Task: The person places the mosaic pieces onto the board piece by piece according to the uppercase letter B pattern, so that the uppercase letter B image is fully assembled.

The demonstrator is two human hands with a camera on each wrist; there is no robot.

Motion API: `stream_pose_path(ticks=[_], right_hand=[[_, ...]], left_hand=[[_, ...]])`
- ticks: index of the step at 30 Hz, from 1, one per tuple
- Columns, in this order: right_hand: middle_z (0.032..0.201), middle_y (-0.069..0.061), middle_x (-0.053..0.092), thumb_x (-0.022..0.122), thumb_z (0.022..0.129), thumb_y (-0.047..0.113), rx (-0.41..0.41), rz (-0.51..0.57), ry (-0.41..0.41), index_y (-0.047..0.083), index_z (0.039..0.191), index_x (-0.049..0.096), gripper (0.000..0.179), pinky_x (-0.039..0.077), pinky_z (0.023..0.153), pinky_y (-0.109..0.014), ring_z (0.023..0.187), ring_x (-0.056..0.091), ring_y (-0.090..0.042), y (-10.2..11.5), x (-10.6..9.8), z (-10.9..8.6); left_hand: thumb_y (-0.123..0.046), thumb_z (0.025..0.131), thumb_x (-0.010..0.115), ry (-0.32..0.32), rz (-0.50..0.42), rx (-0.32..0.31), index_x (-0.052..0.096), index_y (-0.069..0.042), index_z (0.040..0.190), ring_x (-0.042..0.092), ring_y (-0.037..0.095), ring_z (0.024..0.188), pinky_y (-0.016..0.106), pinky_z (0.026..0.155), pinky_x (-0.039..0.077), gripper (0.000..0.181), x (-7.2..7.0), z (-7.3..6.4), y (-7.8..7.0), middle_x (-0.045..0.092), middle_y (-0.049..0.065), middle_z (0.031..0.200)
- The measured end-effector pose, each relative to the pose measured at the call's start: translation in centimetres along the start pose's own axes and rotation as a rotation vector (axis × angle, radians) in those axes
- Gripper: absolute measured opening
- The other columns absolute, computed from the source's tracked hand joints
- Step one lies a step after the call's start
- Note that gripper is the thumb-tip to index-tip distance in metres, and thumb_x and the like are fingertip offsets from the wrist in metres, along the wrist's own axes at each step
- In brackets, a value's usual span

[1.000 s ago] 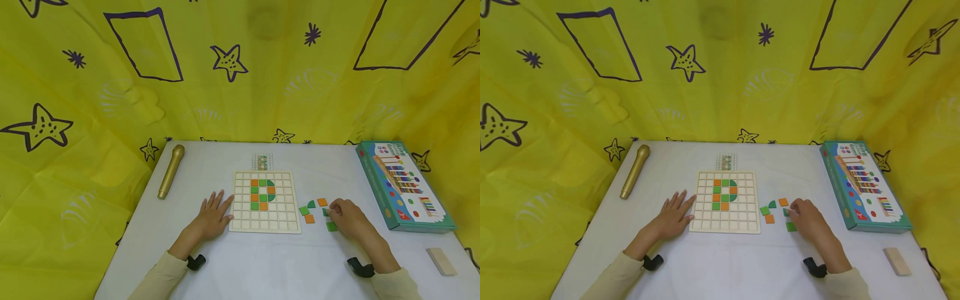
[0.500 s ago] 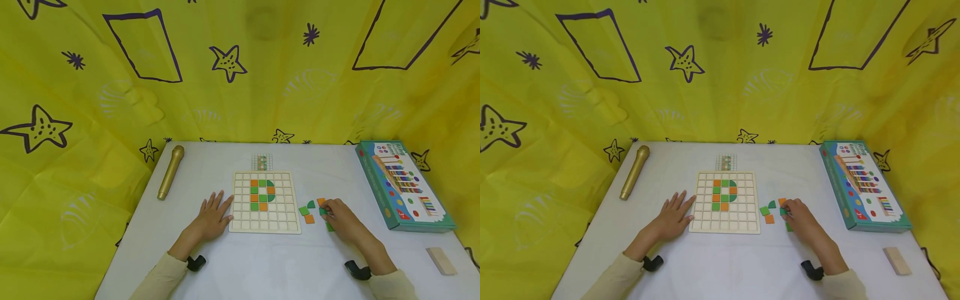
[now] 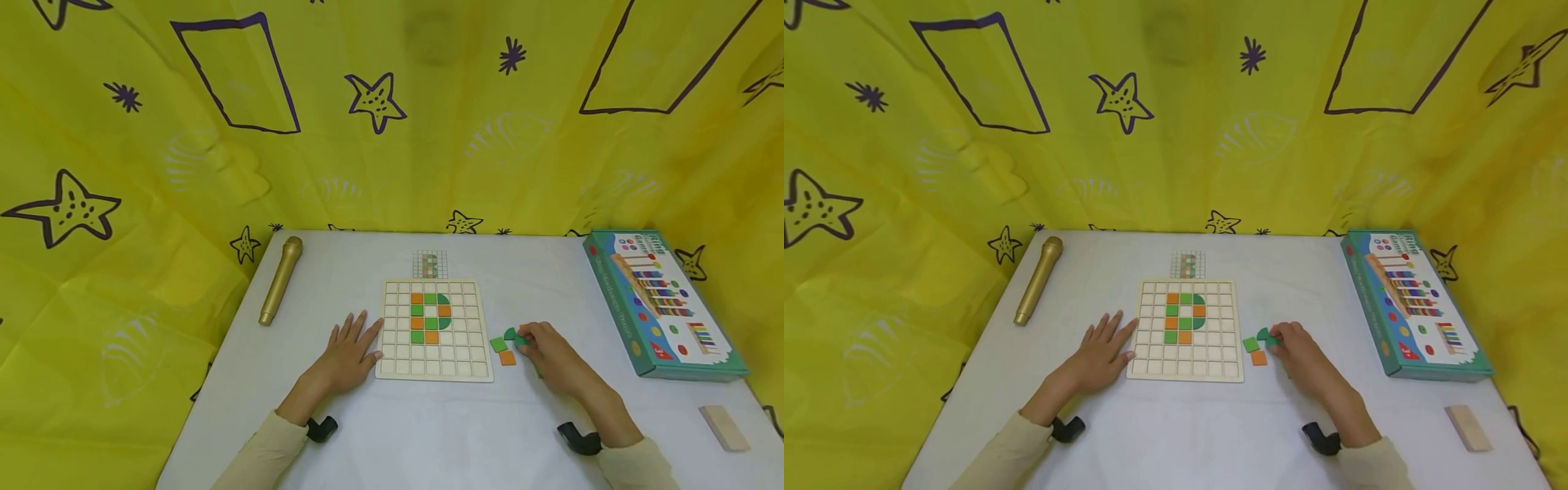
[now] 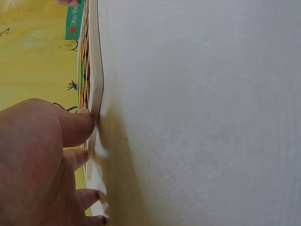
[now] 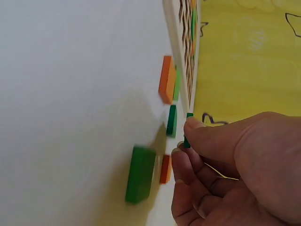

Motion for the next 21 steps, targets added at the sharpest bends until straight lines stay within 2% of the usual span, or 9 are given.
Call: stream_pose_path(ticks=[5,9,12,16,21], right_hand=[[0.114,-0.016,0.060,0.062,0.104,0.002,-0.022,0.036,-0.003,-0.007,0.123,0.061,0.021,0.053,0.093,-0.048,0.104,0.061,-0.027,1.8,1.0,1.3],[0.113,-0.013,0.060,0.064,0.103,0.003,-0.027,0.057,0.028,-0.004,0.122,0.062,0.020,0.054,0.089,-0.041,0.099,0.059,-0.023,3.4,2.1,2.7],[0.114,-0.011,0.059,0.066,0.103,0.004,-0.034,0.069,0.060,-0.001,0.122,0.062,0.020,0.054,0.089,-0.041,0.099,0.060,-0.022,4.6,3.2,3.7],[0.117,-0.008,0.060,0.065,0.104,0.006,-0.038,0.058,0.094,0.002,0.124,0.064,0.020,0.055,0.096,-0.044,0.107,0.062,-0.024,5.9,4.9,4.7],[0.116,-0.007,0.062,0.068,0.103,0.008,-0.020,-0.015,0.078,0.004,0.123,0.066,0.021,0.053,0.095,-0.044,0.109,0.064,-0.026,7.4,6.3,5.5]], left_hand=[[-0.046,0.112,0.044,-0.005,-0.003,0.004,0.023,-0.023,0.170,0.002,0.045,0.163,0.067,0.128,0.006,0.066,0.0,-0.1,0.0,0.009,0.017,0.177],[-0.047,0.112,0.044,-0.007,-0.002,0.006,0.023,-0.023,0.170,0.002,0.044,0.163,0.067,0.128,0.006,0.066,0.0,-0.1,0.0,0.009,0.017,0.177],[-0.047,0.112,0.044,-0.008,0.003,0.006,0.024,-0.023,0.170,0.002,0.044,0.163,0.067,0.128,0.007,0.066,0.0,0.0,0.1,0.010,0.017,0.177],[-0.047,0.112,0.043,-0.004,0.003,0.006,0.023,-0.024,0.170,0.002,0.044,0.163,0.067,0.128,0.007,0.066,0.0,0.0,0.0,0.009,0.017,0.177],[-0.047,0.112,0.044,0.007,0.004,0.004,0.022,-0.023,0.170,0.002,0.044,0.163,0.067,0.128,0.006,0.066,-0.1,0.0,-0.1,0.009,0.017,0.177]])
Point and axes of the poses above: each hand's wrist, its own z-axis towards the middle knuckle, its own x-axis out of the palm, y = z × x, the point moved 2 cm from there along z, towards the middle knuckle
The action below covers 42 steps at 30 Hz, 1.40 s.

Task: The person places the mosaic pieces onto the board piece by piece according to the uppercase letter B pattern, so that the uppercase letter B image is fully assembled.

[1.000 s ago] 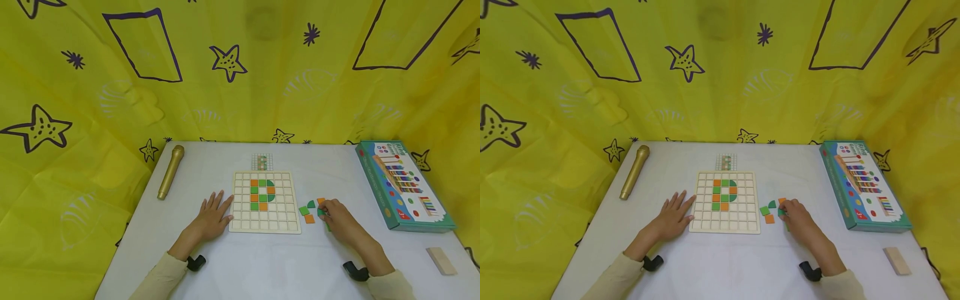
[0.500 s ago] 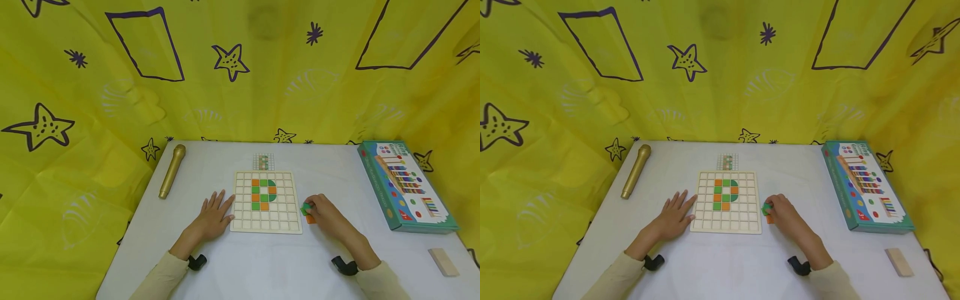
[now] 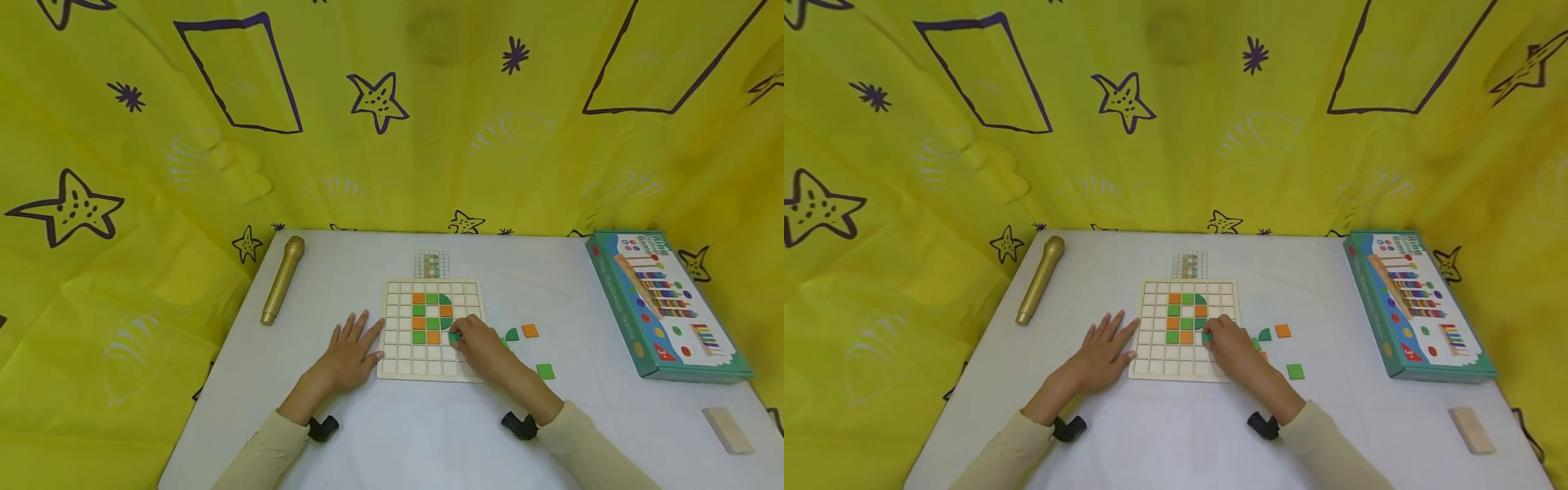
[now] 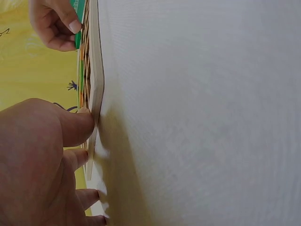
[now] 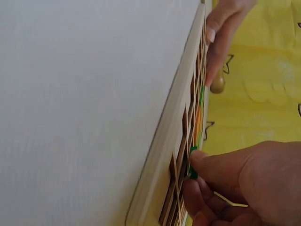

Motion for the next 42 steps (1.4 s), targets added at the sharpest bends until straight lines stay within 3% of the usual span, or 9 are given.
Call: stream_pose_path(ticks=[6,15,20,25,30,37,42], right_hand=[[0.116,-0.008,0.064,0.073,0.100,0.008,0.027,-0.069,-0.056,0.004,0.120,0.069,0.021,0.048,0.086,-0.040,0.109,0.066,-0.026,0.9,0.6,0.2],[0.113,-0.009,0.067,0.076,0.097,0.008,0.022,-0.071,-0.078,0.003,0.121,0.070,0.025,0.049,0.089,-0.043,0.111,0.067,-0.029,1.6,1.1,0.5],[0.106,-0.003,0.066,0.078,0.095,0.006,0.020,-0.080,-0.088,0.008,0.110,0.072,0.016,0.043,0.086,-0.039,0.107,0.066,-0.026,1.7,1.1,0.5],[0.110,-0.002,0.065,0.077,0.096,0.008,-0.007,-0.074,-0.088,0.010,0.106,0.075,0.010,0.041,0.083,-0.037,0.104,0.065,-0.023,1.3,0.7,0.1],[0.119,-0.006,0.064,0.076,0.097,0.011,-0.011,-0.056,-0.082,0.009,0.119,0.072,0.022,0.039,0.083,-0.038,0.112,0.062,-0.028,-0.5,-1.3,-1.0],[0.134,-0.024,0.058,0.072,0.100,0.010,0.044,-0.037,-0.131,0.004,0.130,0.068,0.032,0.039,0.102,-0.064,0.124,0.051,-0.047,-5.0,-5.9,-2.8],[0.143,-0.030,0.052,0.070,0.101,0.011,0.103,-0.016,-0.059,0.001,0.138,0.063,0.039,0.040,0.106,-0.072,0.130,0.046,-0.052,-8.4,-7.6,-3.9]], left_hand=[[-0.048,0.112,0.043,0.000,0.001,-0.002,0.022,-0.024,0.171,0.001,0.043,0.163,0.066,0.128,0.006,0.066,0.0,0.0,0.0,0.008,0.016,0.177],[-0.048,0.112,0.043,-0.013,0.001,-0.003,0.024,-0.024,0.170,0.002,0.044,0.163,0.067,0.128,0.007,0.066,0.2,0.1,0.1,0.009,0.016,0.177],[-0.048,0.112,0.043,-0.010,0.006,-0.011,0.023,-0.024,0.170,0.002,0.043,0.163,0.067,0.128,0.008,0.066,0.2,0.1,0.1,0.009,0.015,0.177],[-0.047,0.112,0.044,-0.012,0.006,-0.010,0.024,-0.024,0.170,0.002,0.044,0.163,0.067,0.128,0.008,0.066,0.1,0.1,0.0,0.010,0.016,0.177],[-0.048,0.112,0.043,-0.012,0.005,-0.003,0.023,-0.024,0.170,0.002,0.044,0.163,0.067,0.128,0.007,0.066,0.1,0.0,0.0,0.009,0.016,0.177],[-0.047,0.112,0.044,-0.020,-0.002,0.001,0.024,-0.023,0.170,0.003,0.045,0.163,0.067,0.128,0.008,0.065,0.1,0.0,0.0,0.010,0.017,0.177],[-0.048,0.112,0.044,-0.017,0.003,-0.002,0.024,-0.024,0.170,0.003,0.044,0.163,0.067,0.128,0.007,0.066,0.1,0.1,0.0,0.010,0.017,0.177]])
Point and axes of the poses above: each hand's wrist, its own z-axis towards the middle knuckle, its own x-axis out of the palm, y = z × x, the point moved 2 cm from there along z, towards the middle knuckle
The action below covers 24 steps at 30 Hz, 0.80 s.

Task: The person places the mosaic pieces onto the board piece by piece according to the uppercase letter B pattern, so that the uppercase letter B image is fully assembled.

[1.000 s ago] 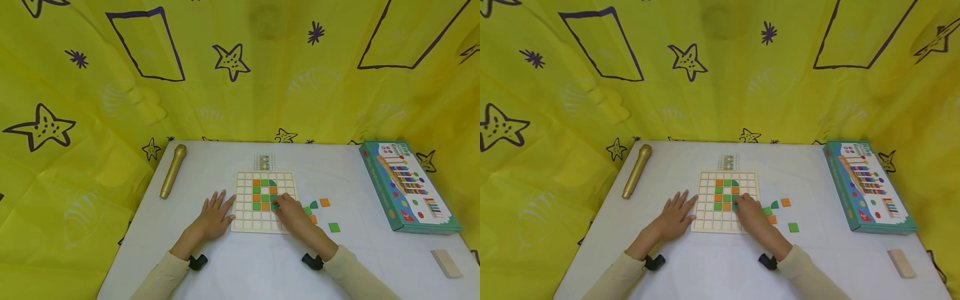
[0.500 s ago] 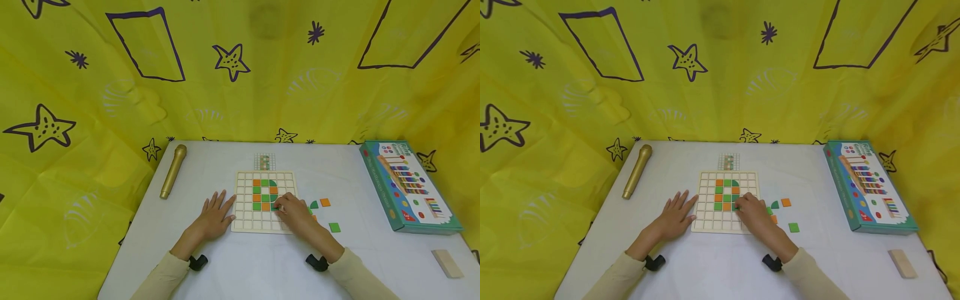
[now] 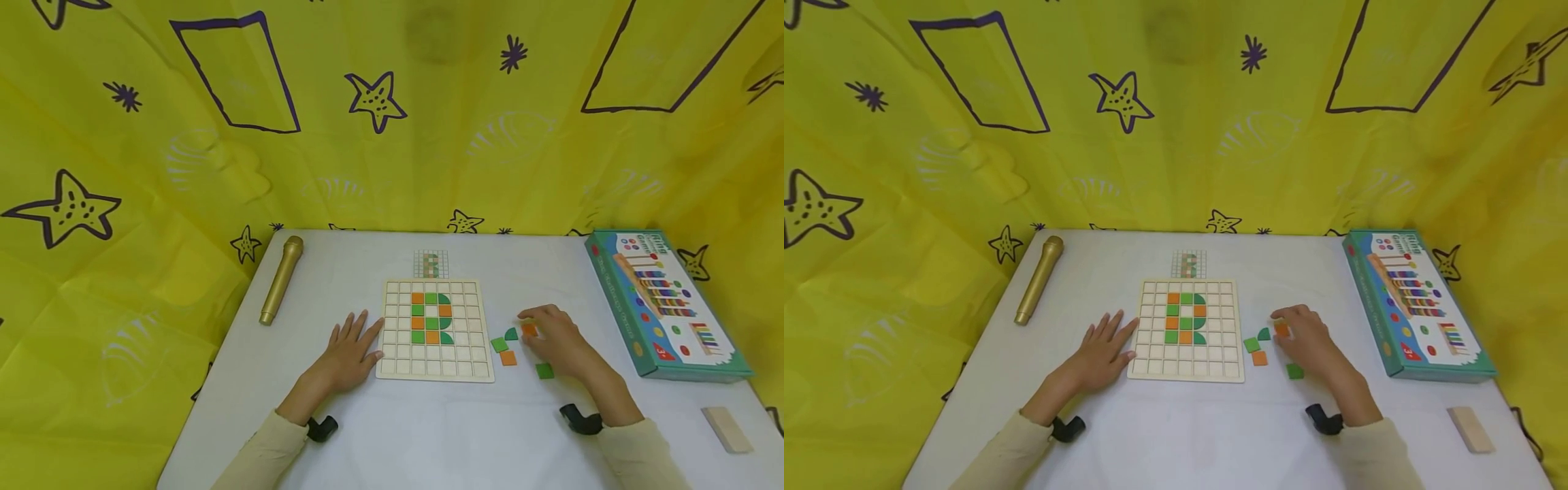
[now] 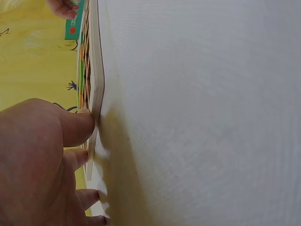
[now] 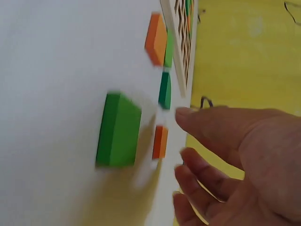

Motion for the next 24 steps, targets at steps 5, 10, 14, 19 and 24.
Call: stream_pose_path(ticks=[5,10,14,19,24], right_hand=[[0.141,-0.029,0.053,0.067,0.103,0.009,-0.003,0.040,0.047,0.002,0.137,0.063,0.035,0.041,0.108,-0.071,0.130,0.050,-0.049,-1.9,0.0,-0.5],[0.136,-0.025,0.057,0.066,0.103,0.006,-0.010,0.074,0.006,0.001,0.134,0.064,0.032,0.046,0.106,-0.067,0.125,0.056,-0.046,-2.3,0.6,-0.6],[0.133,-0.024,0.058,0.067,0.102,0.005,-0.013,0.072,-0.011,0.001,0.132,0.065,0.031,0.049,0.104,-0.065,0.122,0.058,-0.044,-2.2,0.8,-0.5],[0.129,-0.024,0.059,0.065,0.103,0.006,0.005,0.059,-0.023,0.000,0.130,0.065,0.028,0.049,0.103,-0.065,0.119,0.058,-0.043,-2.3,1.0,-0.3],[0.127,-0.026,0.059,0.065,0.103,0.007,0.024,0.045,-0.030,-0.002,0.131,0.064,0.029,0.050,0.101,-0.064,0.115,0.059,-0.043,-2.3,0.9,0.0]], left_hand=[[-0.047,0.112,0.044,0.001,0.002,0.000,0.024,-0.024,0.170,0.003,0.045,0.163,0.067,0.128,0.007,0.066,0.0,0.0,0.0,0.010,0.017,0.177],[-0.047,0.112,0.043,0.004,0.002,0.002,0.024,-0.024,0.170,0.003,0.045,0.163,0.067,0.128,0.007,0.066,0.1,0.1,0.1,0.010,0.017,0.177],[-0.048,0.112,0.043,0.002,0.010,0.003,0.023,-0.024,0.170,0.003,0.045,0.163,0.067,0.128,0.007,0.066,0.3,0.1,0.3,0.010,0.016,0.177],[-0.047,0.112,0.043,-0.001,0.017,0.003,0.023,-0.024,0.170,0.003,0.044,0.163,0.067,0.128,0.008,0.066,0.4,0.1,0.4,0.010,0.017,0.177],[-0.048,0.112,0.043,0.002,0.021,-0.002,0.023,-0.024,0.170,0.003,0.044,0.163,0.067,0.128,0.009,0.066,0.4,0.2,0.3,0.010,0.016,0.177]])
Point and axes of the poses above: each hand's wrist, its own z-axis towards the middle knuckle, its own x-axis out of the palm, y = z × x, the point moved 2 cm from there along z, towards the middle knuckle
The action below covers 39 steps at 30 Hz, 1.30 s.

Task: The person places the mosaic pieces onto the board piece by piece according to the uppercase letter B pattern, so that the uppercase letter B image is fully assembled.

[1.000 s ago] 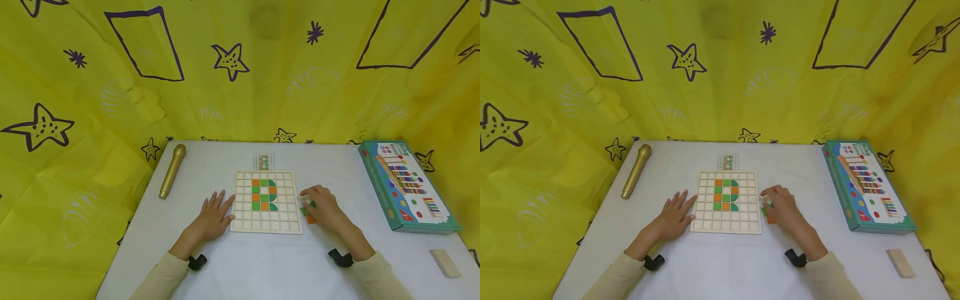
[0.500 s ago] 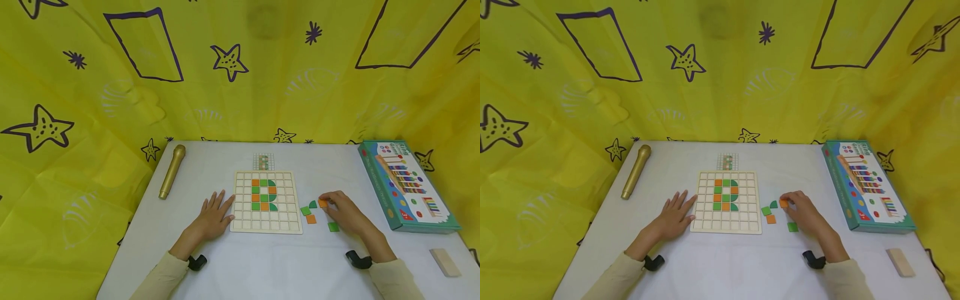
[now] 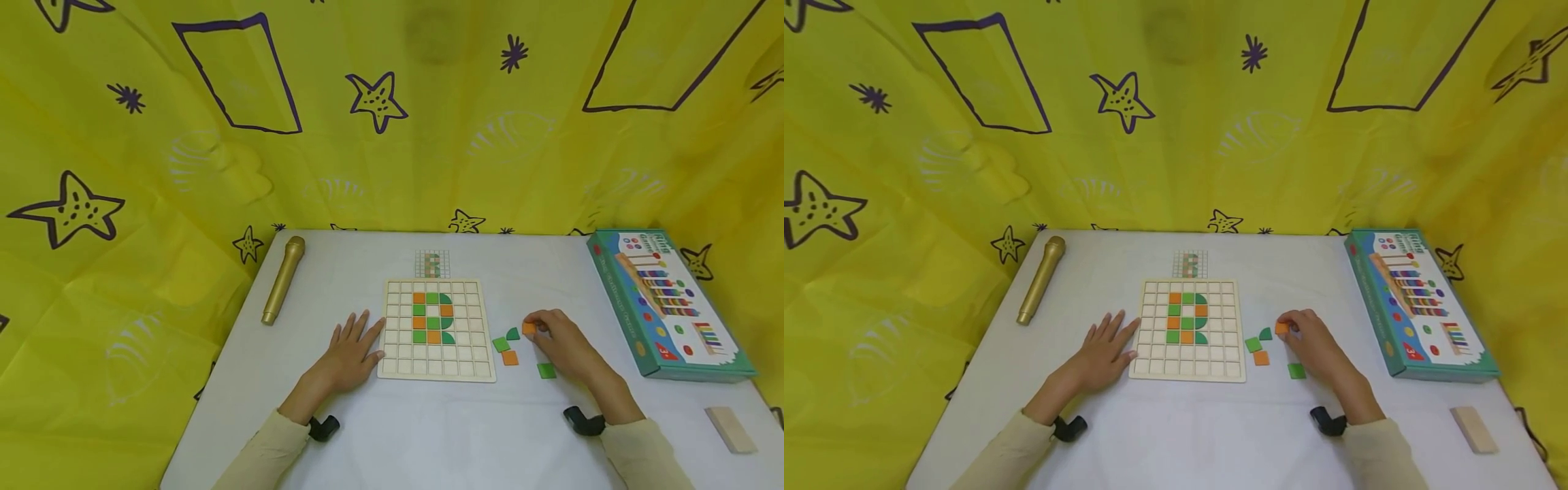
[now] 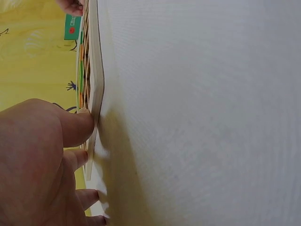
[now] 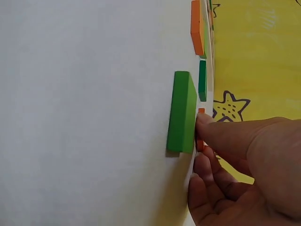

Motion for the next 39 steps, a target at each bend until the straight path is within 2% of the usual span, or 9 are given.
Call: stream_pose_path(ticks=[6,10,13,17,21,25,28,34,39], right_hand=[[0.123,-0.026,0.059,0.064,0.103,0.006,0.007,-0.006,0.021,-0.005,0.131,0.063,0.029,0.053,0.097,-0.060,0.110,0.061,-0.039,0.1,-0.4,0.3],[0.119,-0.025,0.060,0.064,0.104,0.005,-0.009,-0.001,-0.003,-0.006,0.128,0.063,0.027,0.053,0.095,-0.057,0.106,0.061,-0.037,0.4,-0.2,0.8],[0.119,-0.026,0.059,0.062,0.105,0.005,0.012,0.001,-0.018,-0.007,0.128,0.063,0.027,0.053,0.095,-0.057,0.106,0.061,-0.038,0.7,0.2,1.3],[0.121,-0.027,0.058,0.060,0.105,0.005,0.054,0.011,-0.036,-0.008,0.130,0.062,0.028,0.044,0.096,-0.060,0.110,0.060,-0.039,1.7,1.0,1.8],[0.124,-0.027,0.059,0.062,0.104,0.006,0.046,0.006,-0.054,-0.007,0.132,0.062,0.030,0.036,0.091,-0.059,0.115,0.058,-0.041,3.4,1.7,2.3],[0.127,-0.024,0.061,0.066,0.104,0.009,0.004,-0.007,-0.037,-0.004,0.134,0.062,0.033,0.035,0.091,-0.055,0.120,0.059,-0.039,5.6,2.7,2.6],[0.126,-0.020,0.063,0.068,0.103,0.011,-0.033,-0.004,-0.013,-0.001,0.133,0.064,0.033,0.035,0.091,-0.052,0.118,0.063,-0.036,7.5,4.0,2.7],[0.118,-0.007,0.065,0.073,0.100,0.013,-0.156,-0.007,0.034,0.007,0.125,0.069,0.026,0.034,0.084,-0.041,0.109,0.063,-0.025,11.2,6.9,2.4],[0.114,0.001,0.065,0.078,0.097,0.014,-0.216,-0.016,0.060,0.013,0.116,0.071,0.021,0.034,0.084,-0.039,0.112,0.063,-0.021,13.6,8.9,2.2]], left_hand=[[-0.048,0.112,0.043,0.006,-0.001,-0.003,0.023,-0.024,0.170,0.002,0.044,0.163,0.067,0.128,0.008,0.066,-0.1,0.0,-0.1,0.009,0.016,0.177],[-0.047,0.112,0.043,0.001,0.004,-0.004,0.024,-0.024,0.170,0.003,0.045,0.163,0.067,0.128,0.009,0.065,-0.1,0.0,-0.1,0.010,0.017,0.177],[-0.047,0.112,0.044,0.001,0.003,-0.004,0.024,-0.024,0.170,0.003,0.045,0.163,0.067,0.128,0.009,0.065,-0.1,-0.1,-0.1,0.010,0.016,0.177],[-0.047,0.112,0.043,0.005,0.000,-0.002,0.023,-0.024,0.170,0.003,0.045,0.163,0.067,0.128,0.009,0.066,-0.1,0.0,-0.2,0.009,0.016,0.177],[-0.048,0.112,0.042,0.006,0.001,-0.001,0.022,-0.024,0.170,0.003,0.044,0.163,0.067,0.128,0.008,0.066,-0.1,0.0,-0.2,0.009,0.016,0.177],[-0.048,0.112,0.043,0.009,-0.003,-0.001,0.022,-0.024,0.170,0.003,0.045,0.163,0.067,0.128,0.008,0.067,-0.1,0.0,-0.1,0.009,0.017,0.177],[-0.048,0.112,0.043,0.019,0.002,-0.002,0.021,-0.024,0.171,0.002,0.045,0.163,0.067,0.128,0.007,0.067,0.0,0.0,0.0,0.009,0.016,0.177],[-0.048,0.112,0.043,0.008,-0.003,0.001,0.022,-0.024,0.170,0.003,0.045,0.163,0.067,0.128,0.008,0.066,0.0,0.1,0.0,0.010,0.017,0.177],[-0.046,0.112,0.044,0.001,-0.018,0.004,0.024,-0.023,0.170,0.003,0.046,0.162,0.068,0.127,0.008,0.066,-0.2,0.0,-0.1,0.011,0.018,0.177]])
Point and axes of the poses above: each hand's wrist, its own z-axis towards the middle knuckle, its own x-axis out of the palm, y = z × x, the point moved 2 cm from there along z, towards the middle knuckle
